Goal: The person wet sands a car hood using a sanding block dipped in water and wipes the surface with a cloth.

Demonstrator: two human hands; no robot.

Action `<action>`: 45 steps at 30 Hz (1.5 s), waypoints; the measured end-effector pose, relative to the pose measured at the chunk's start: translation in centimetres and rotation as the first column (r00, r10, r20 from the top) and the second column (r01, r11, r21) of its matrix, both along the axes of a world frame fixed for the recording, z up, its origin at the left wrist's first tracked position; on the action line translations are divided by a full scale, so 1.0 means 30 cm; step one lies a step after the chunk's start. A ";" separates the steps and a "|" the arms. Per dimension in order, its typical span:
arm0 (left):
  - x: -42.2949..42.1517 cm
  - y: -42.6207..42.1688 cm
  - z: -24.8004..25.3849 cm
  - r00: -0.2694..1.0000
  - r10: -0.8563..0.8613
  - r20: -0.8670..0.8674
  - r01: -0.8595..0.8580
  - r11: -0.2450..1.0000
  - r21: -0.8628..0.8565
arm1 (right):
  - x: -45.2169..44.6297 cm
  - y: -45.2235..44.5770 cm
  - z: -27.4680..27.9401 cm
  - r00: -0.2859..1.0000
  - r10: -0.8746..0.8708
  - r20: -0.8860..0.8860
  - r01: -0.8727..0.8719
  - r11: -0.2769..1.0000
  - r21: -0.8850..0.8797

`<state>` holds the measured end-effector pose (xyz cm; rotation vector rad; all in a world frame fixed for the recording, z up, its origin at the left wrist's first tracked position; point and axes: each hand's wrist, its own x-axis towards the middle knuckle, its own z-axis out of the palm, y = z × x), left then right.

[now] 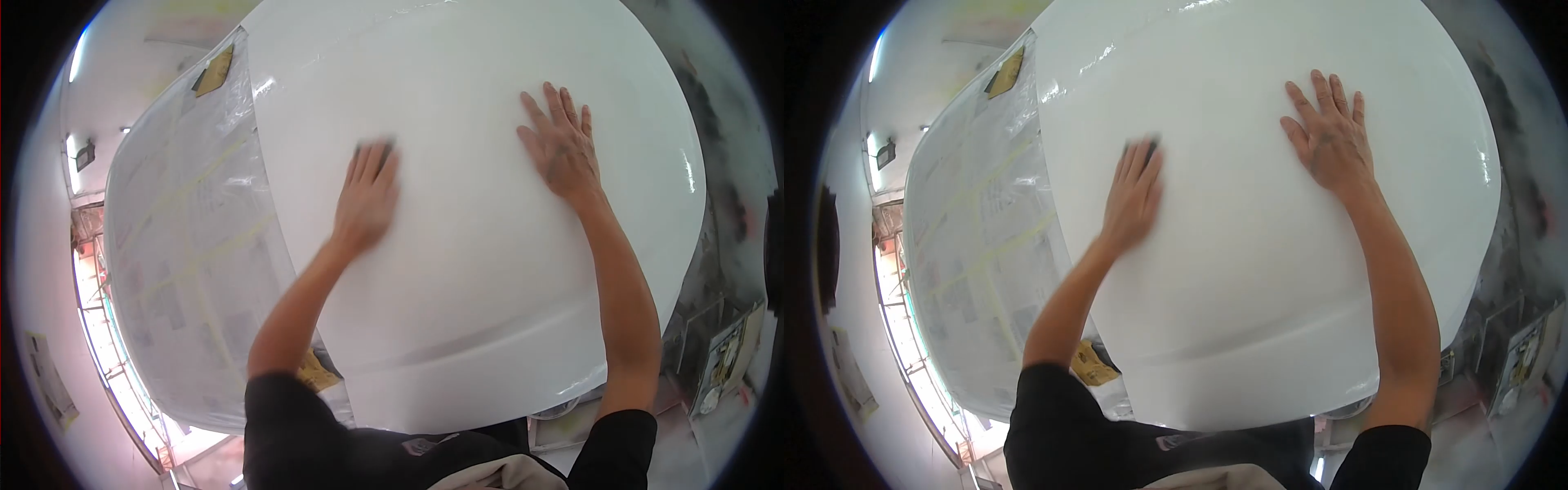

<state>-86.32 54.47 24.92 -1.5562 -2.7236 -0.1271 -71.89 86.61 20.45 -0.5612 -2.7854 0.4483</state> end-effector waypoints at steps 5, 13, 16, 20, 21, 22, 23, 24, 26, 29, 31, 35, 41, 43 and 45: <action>-0.504 0.017 -0.110 0.964 -0.075 -0.253 0.108 0.987 0.118 | -0.013 0.004 -0.023 1.000 -0.001 0.003 0.001 0.999 0.040; -0.519 0.005 -0.103 0.944 0.008 -0.329 0.054 0.982 0.178 | -0.010 -0.002 -0.023 1.000 0.010 -0.016 -0.009 0.997 0.074; 0.025 -0.338 0.026 0.998 0.051 0.046 -0.053 0.997 0.048 | -0.016 -0.005 -0.009 1.000 0.006 0.004 -0.006 0.999 0.052; -0.351 -0.280 -0.031 1.000 -0.008 -0.028 0.009 1.000 0.024 | -0.030 0.001 -0.019 1.000 -0.010 -0.001 0.010 0.996 0.089; -0.562 -0.186 -0.083 0.987 -0.039 -0.154 0.058 0.991 0.118 | -0.027 0.007 -0.023 1.000 -0.007 0.003 0.006 0.995 0.095; -0.688 -0.023 -0.013 0.989 0.140 0.040 -0.145 0.965 0.218 | -0.022 -0.004 -0.027 1.000 0.006 0.012 -0.007 0.995 0.095; -0.835 0.059 -0.014 0.980 0.160 -0.118 -0.130 0.964 0.230 | -0.015 -0.019 -0.035 1.000 0.004 0.013 -0.005 0.997 0.074; -0.954 0.105 -0.086 0.937 0.243 -0.252 -0.183 0.953 0.241 | -0.020 -0.018 -0.034 1.000 0.008 0.005 -0.009 0.998 0.062; -0.950 0.128 -0.118 0.918 0.261 -0.298 -0.220 0.961 0.166 | -0.007 -0.003 -0.017 1.000 0.005 0.008 -0.005 0.998 0.066; -0.518 -0.133 -0.063 0.968 0.025 -0.249 0.030 0.976 0.214 | -0.016 -0.013 -0.018 1.000 0.002 0.021 -0.003 0.998 0.058; -0.140 -0.304 0.048 0.995 0.036 -0.096 -0.037 0.999 -0.008 | -0.022 -0.010 -0.015 1.000 -0.019 0.017 0.018 0.998 0.055; -0.350 -0.387 -0.010 0.995 -0.058 -0.087 0.060 0.998 0.022 | -0.028 -0.013 -0.008 1.000 -0.017 0.019 0.016 0.998 0.065; -1.065 0.002 -0.085 0.928 0.308 -0.208 -0.277 0.947 0.164 | -0.010 0.018 -0.034 1.000 -0.007 0.012 0.005 0.994 0.112; -0.926 -0.075 -0.062 0.948 0.211 -0.240 -0.175 0.971 0.160 | -0.021 -0.006 -0.026 1.000 0.004 0.009 -0.005 0.997 0.080; -0.555 -0.278 -0.051 0.979 0.085 -0.184 -0.062 0.990 0.126 | -0.023 -0.014 -0.025 1.000 -0.002 0.006 0.002 0.998 0.057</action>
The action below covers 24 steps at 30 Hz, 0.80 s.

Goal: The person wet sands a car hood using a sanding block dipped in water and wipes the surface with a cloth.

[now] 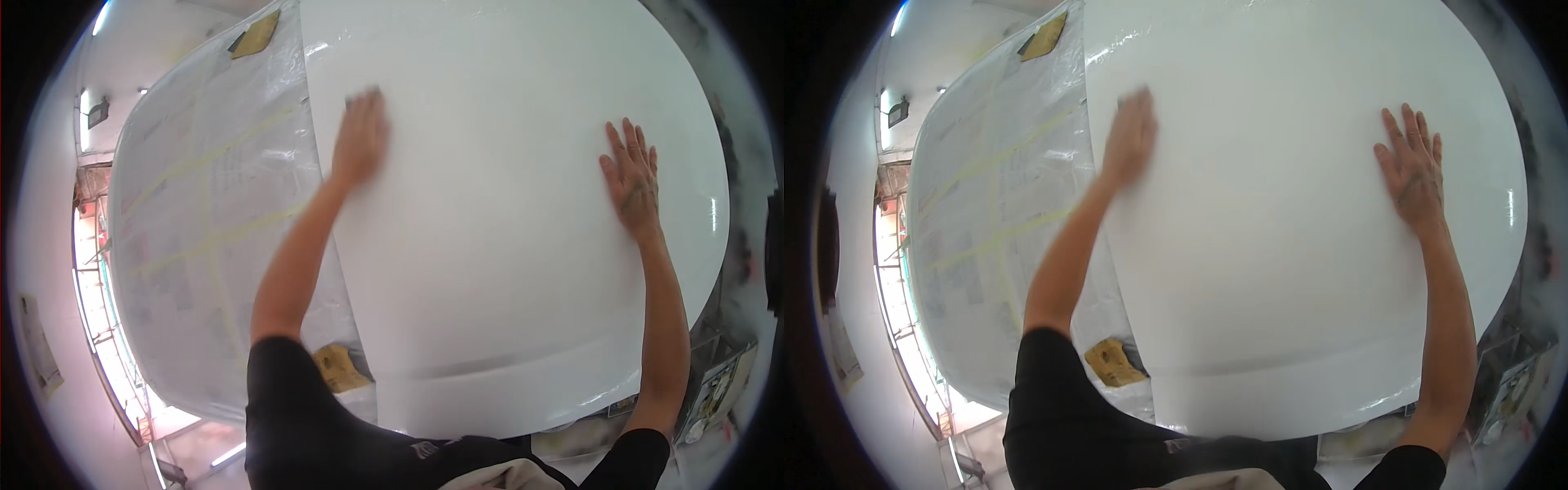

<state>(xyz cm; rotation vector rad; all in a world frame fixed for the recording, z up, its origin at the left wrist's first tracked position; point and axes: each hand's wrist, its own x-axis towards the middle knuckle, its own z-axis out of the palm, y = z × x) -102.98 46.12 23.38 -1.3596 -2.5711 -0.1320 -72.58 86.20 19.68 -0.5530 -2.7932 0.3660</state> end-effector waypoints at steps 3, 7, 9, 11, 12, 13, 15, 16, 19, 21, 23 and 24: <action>0.488 -0.162 0.159 0.969 0.032 0.246 0.006 0.988 -0.151 | -0.004 0.009 0.004 1.000 -0.020 0.000 0.020 1.000 0.016; -0.087 -0.042 0.023 0.993 -0.054 0.101 0.052 0.998 0.021 | -0.005 0.018 -0.015 1.000 -0.009 0.009 0.009 1.000 0.030; -0.375 0.146 0.053 0.978 0.182 0.098 -0.191 0.977 0.097 | 0.004 -0.001 -0.032 1.000 -0.008 0.012 0.008 1.000 0.015; -0.510 0.215 -0.047 0.924 0.369 -0.100 -0.364 0.929 0.068 | 0.001 0.014 -0.016 1.000 0.008 0.009 -0.008 1.000 0.024; -0.460 0.184 -0.066 0.960 0.261 -0.106 -0.254 0.965 0.069 | 0.010 0.017 -0.013 1.000 -0.005 0.018 0.005 1.000 0.030; -0.379 0.114 -0.063 0.981 0.151 -0.121 -0.145 0.988 0.061 | 0.007 0.014 -0.013 1.000 -0.015 0.019 0.014 1.000 0.027; -0.090 -0.041 -0.005 0.997 0.074 -0.006 -0.074 0.996 0.039 | -0.004 0.005 -0.015 1.000 -0.007 0.021 0.007 1.000 0.011; 0.089 -0.132 0.035 1.000 0.013 0.025 -0.013 1.000 -0.010 | 0.000 0.002 -0.009 1.000 -0.005 0.020 0.005 1.000 0.004; 0.303 -0.238 0.116 0.992 0.031 0.125 -0.018 0.994 -0.104 | -0.012 0.007 -0.015 1.000 -0.025 0.015 0.025 1.000 0.019; 0.015 -0.226 0.054 0.997 -0.061 0.040 0.063 0.996 -0.060 | -0.012 0.000 -0.009 1.000 -0.022 0.019 0.022 1.000 0.001; -0.323 -0.042 0.069 0.983 0.122 0.139 -0.143 0.978 0.153 | -0.010 0.006 -0.001 1.000 -0.013 0.006 0.013 1.000 -0.012; -0.482 -0.001 0.059 0.985 0.169 0.016 -0.170 0.978 0.122 | -0.011 -0.002 0.004 1.000 0.002 -0.001 -0.002 1.000 -0.022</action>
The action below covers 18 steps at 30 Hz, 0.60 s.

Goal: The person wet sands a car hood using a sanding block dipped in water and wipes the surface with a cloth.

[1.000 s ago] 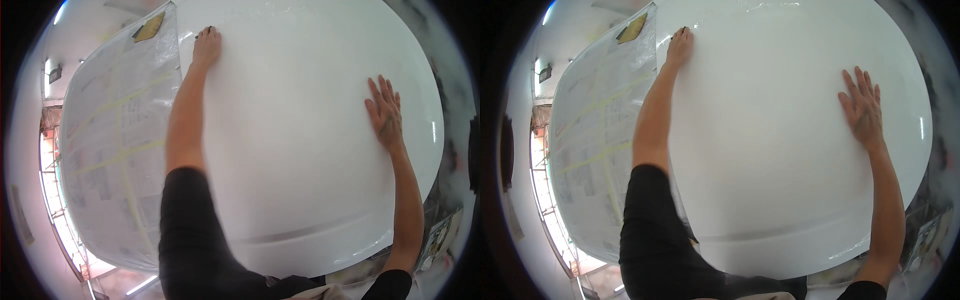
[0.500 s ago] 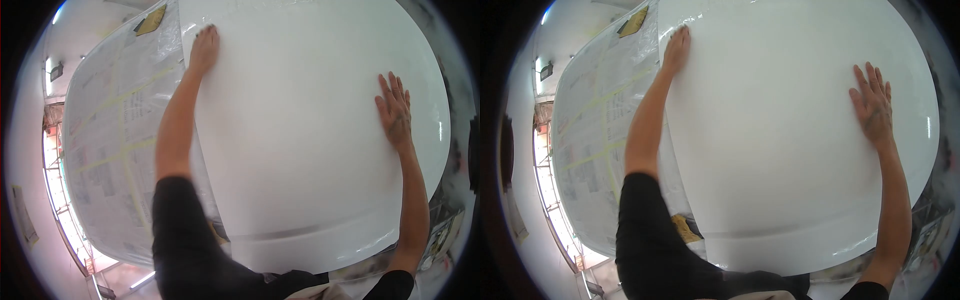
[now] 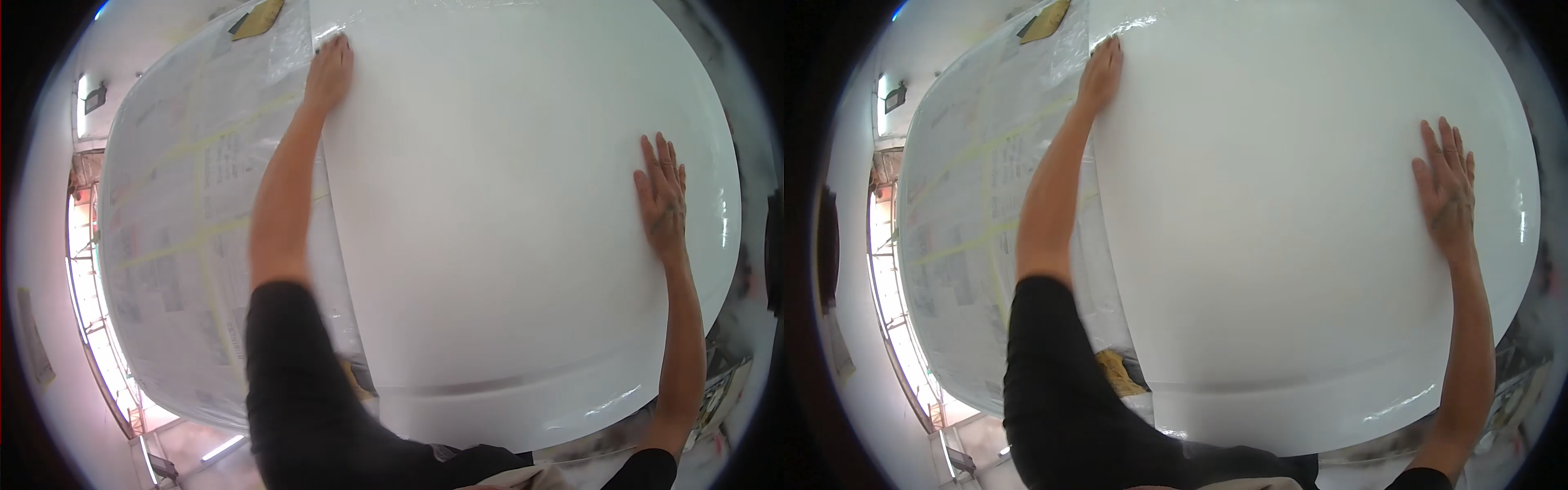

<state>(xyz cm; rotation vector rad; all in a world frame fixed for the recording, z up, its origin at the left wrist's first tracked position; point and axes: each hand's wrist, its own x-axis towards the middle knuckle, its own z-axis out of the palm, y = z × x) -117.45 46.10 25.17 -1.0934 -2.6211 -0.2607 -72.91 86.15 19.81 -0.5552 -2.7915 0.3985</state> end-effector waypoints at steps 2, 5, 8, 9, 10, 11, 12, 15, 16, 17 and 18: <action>-0.126 0.061 -0.069 0.965 0.230 -0.125 -0.242 0.966 -0.089 | 0.000 0.010 -0.016 1.000 0.008 0.004 -0.008 1.000 0.029; 0.118 -0.071 -0.089 0.989 -0.020 -0.149 0.005 0.995 -0.104 | 0.002 0.011 -0.007 1.000 -0.002 -0.006 0.003 1.000 0.024; 0.694 -0.234 0.013 0.998 -0.056 -0.015 0.054 0.991 -0.123 | 0.004 0.007 -0.017 1.000 0.000 0.015 0.000 0.999 0.039; 0.786 -0.257 0.032 0.998 0.005 0.060 0.006 0.983 -0.183 | -0.002 0.015 -0.023 1.000 -0.008 0.018 0.007 0.998 0.059; 0.720 -0.266 0.020 1.000 -0.007 0.007 0.008 0.975 -0.220 | -0.002 0.012 -0.023 1.000 -0.005 0.019 0.005 0.999 0.050; 0.600 -0.274 0.000 0.999 -0.020 -0.042 0.008 0.967 -0.254 | 0.000 0.008 -0.017 1.000 -0.003 0.023 0.002 0.999 0.044; 0.419 -0.244 -0.014 0.994 -0.003 -0.112 -0.022 0.975 -0.223 | -0.003 0.006 -0.016 1.000 -0.007 0.018 0.006 0.999 0.039; -0.041 -0.066 0.056 0.929 0.367 0.039 -0.345 0.902 -0.261 | -0.001 0.015 -0.023 1.000 -0.005 0.016 0.004 1.000 0.016; -0.043 -0.080 0.045 0.932 0.363 -0.003 -0.350 0.898 -0.266 | -0.003 0.012 -0.008 1.000 0.002 0.013 -0.002 1.000 0.026; -0.031 -0.086 0.026 0.933 0.356 -0.046 -0.354 0.892 -0.280 | 0.002 0.013 -0.004 1.000 0.008 0.013 -0.008 1.000 0.029; -0.015 -0.085 0.026 0.934 0.345 -0.098 -0.358 0.884 -0.299 | 0.004 0.008 -0.006 1.000 0.010 0.006 -0.010 1.000 0.021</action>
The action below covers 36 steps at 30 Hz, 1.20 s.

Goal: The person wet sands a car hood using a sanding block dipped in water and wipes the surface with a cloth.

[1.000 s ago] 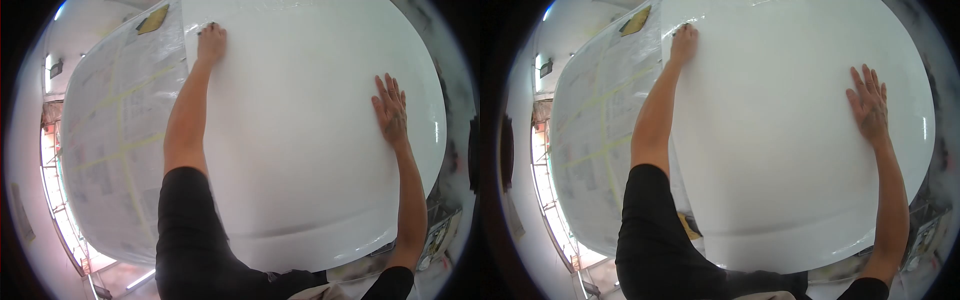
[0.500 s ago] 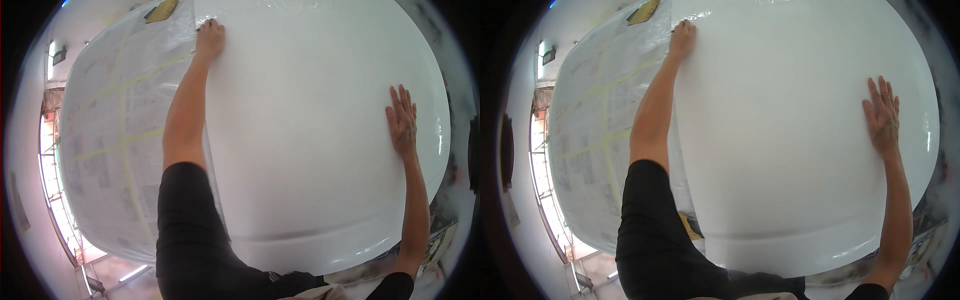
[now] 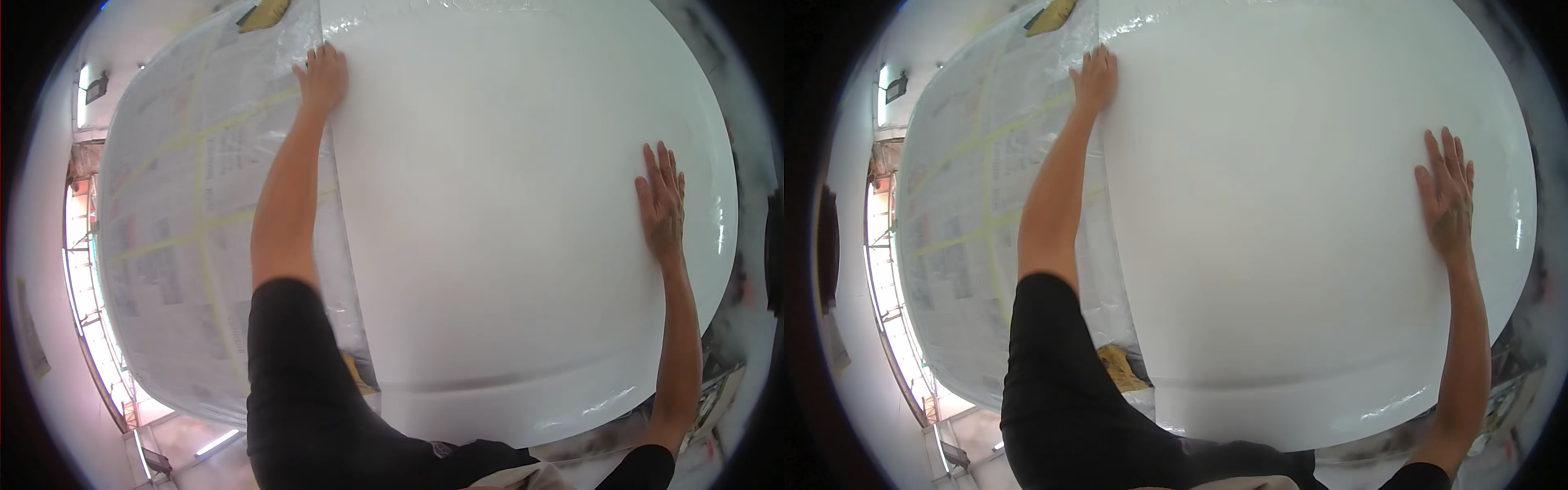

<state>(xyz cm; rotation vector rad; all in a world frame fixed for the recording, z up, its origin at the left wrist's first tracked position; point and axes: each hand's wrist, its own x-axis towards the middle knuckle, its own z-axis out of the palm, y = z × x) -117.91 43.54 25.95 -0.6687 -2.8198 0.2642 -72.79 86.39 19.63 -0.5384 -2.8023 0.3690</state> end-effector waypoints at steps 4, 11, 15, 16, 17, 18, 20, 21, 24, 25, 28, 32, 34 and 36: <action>0.482 -0.193 -0.016 0.985 -0.168 0.024 0.165 0.980 0.107 | -0.006 0.008 -0.002 1.000 -0.009 0.015 0.009 1.000 0.018; -0.044 0.073 -0.033 0.998 -0.059 -0.015 0.060 0.993 0.101 | 0.005 0.012 -0.036 1.000 0.011 0.003 -0.011 1.000 0.011; 0.105 0.066 0.005 0.989 -0.109 0.105 0.089 0.979 0.183 | 0.002 0.018 -0.017 0.999 0.022 -0.032 -0.022 1.000 0.002; 0.229 -0.008 -0.027 0.970 -0.241 0.041 0.226 0.947 0.226 | -0.005 0.011 -0.015 0.999 0.023 -0.029 -0.023 1.000 -0.009; 0.379 -0.079 -0.055 0.928 -0.373 -0.025 0.366 0.893 0.263 | -0.005 0.006 -0.005 1.000 0.018 -0.022 -0.018 1.000 -0.017; 0.547 -0.120 -0.014 0.920 -0.386 0.074 0.359 0.901 0.244 | -0.004 0.007 0.006 1.000 0.003 -0.022 -0.003 1.000 -0.018; 0.576 -0.140 -0.001 0.897 -0.423 0.126 0.391 0.895 0.216 | -0.013 0.004 0.002 1.000 -0.005 -0.026 0.005 1.000 0.001; 0.460 -0.136 -0.022 0.887 -0.452 0.094 0.427 0.881 0.206 | -0.005 0.000 -0.005 1.000 -0.006 -0.018 0.007 1.000 0.013; 0.016 0.118 -0.025 0.940 -0.326 0.101 0.289 0.918 0.272 | -0.003 -0.001 -0.016 1.000 -0.017 -0.010 0.017 0.999 -0.034; -0.108 0.190 -0.062 0.968 -0.244 0.052 0.228 0.949 0.219 | -0.010 -0.001 -0.012 1.000 -0.009 -0.020 0.009 0.999 -0.032; -0.047 0.195 -0.142 0.952 -0.306 -0.018 0.304 0.936 0.175 | -0.002 0.004 -0.003 1.000 0.014 -0.023 -0.014 1.000 -0.022; 0.642 -0.031 0.001 0.825 -0.541 0.167 0.512 0.838 0.187 | 0.010 0.002 -0.003 1.000 0.002 -0.012 -0.002 1.000 -0.011; 0.710 -0.035 0.014 0.801 -0.545 0.247 0.523 0.838 0.156 | 0.007 -0.005 0.013 1.000 -0.009 -0.008 0.009 1.000 0.011; 0.556 -0.020 -0.030 0.773 -0.589 0.238 0.584 0.806 0.096 | 0.013 -0.007 -0.006 1.000 -0.014 -0.019 0.014 1.000 0.006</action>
